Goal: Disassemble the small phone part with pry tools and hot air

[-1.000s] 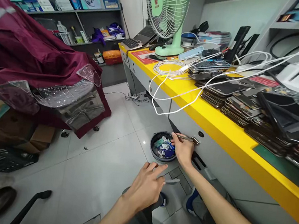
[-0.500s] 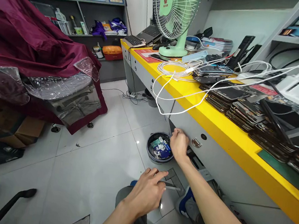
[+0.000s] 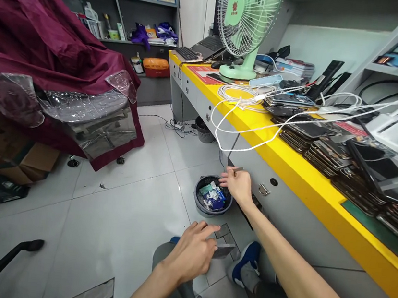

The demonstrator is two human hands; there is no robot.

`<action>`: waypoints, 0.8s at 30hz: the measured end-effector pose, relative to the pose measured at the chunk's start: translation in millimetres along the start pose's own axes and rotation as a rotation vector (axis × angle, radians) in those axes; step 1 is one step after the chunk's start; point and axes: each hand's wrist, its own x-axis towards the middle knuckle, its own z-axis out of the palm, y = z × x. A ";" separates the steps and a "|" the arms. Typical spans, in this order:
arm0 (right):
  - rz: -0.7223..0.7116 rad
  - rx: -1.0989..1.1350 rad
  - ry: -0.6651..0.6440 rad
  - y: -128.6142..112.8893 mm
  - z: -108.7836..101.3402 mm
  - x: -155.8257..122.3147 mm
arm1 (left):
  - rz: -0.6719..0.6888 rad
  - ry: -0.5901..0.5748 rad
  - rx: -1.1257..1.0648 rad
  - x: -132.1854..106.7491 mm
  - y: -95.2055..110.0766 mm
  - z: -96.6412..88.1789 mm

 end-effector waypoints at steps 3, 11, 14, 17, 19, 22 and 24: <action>0.160 0.318 -0.146 -9.5 -5.0 -15.0 | -0.013 -0.004 -0.015 -1.9 1.3 0.5; 0.434 0.812 -0.221 -23.1 -43.9 -35.5 | -0.024 -0.013 -0.032 3.6 12.7 -2.1; 0.469 0.888 -0.237 -25.4 -51.6 -41.1 | -0.024 -0.005 -0.029 5.5 18.4 -6.3; 0.448 0.906 -0.270 -27.7 -55.2 -45.6 | -0.029 0.009 -0.012 6.9 23.8 -10.6; 0.394 0.887 -0.301 -30.0 -55.1 -49.3 | -0.029 0.018 0.009 8.2 25.9 -12.5; 0.242 0.818 -0.331 -36.4 -55.0 -63.5 | 0.003 0.027 0.039 9.1 28.2 -14.2; 0.094 0.743 -0.323 -42.9 -59.4 -82.3 | 0.060 0.035 0.046 7.7 32.3 -16.2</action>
